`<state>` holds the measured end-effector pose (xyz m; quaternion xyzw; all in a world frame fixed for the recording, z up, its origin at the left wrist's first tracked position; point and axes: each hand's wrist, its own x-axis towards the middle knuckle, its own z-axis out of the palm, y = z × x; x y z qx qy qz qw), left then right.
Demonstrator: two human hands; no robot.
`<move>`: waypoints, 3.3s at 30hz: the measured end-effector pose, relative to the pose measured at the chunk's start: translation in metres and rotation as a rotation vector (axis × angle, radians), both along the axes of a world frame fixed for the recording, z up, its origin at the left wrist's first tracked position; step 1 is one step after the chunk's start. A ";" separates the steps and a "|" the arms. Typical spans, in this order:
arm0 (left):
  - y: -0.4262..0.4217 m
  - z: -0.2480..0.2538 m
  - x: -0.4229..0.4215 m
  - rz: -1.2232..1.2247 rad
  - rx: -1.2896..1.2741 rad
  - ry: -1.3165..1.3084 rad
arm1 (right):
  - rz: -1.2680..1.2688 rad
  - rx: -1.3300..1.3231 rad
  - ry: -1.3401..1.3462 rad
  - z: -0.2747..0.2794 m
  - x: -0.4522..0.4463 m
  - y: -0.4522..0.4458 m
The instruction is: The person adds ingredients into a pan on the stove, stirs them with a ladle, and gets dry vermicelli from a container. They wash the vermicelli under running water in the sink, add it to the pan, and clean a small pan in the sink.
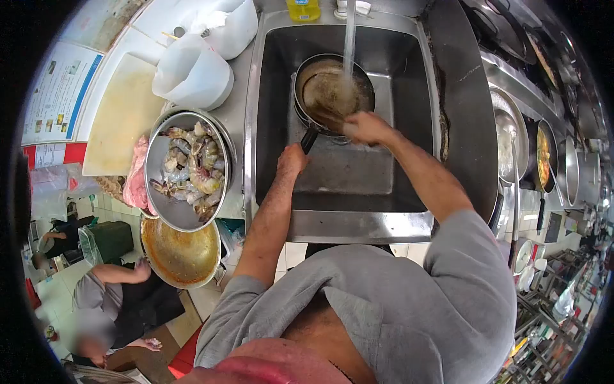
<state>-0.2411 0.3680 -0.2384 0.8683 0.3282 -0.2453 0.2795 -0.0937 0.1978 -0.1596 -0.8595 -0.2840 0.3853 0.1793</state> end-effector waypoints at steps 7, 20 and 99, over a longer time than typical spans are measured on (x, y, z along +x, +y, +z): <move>-0.008 0.013 -0.004 0.041 0.009 -0.030 | 0.086 -0.193 -0.541 -0.073 0.058 0.044; -0.001 -0.014 -0.004 0.046 -0.080 -0.088 | -0.353 0.234 0.097 -0.090 0.064 0.054; -0.373 0.163 -0.128 0.075 -0.550 -1.354 | -0.784 0.426 0.103 0.125 -0.158 -0.542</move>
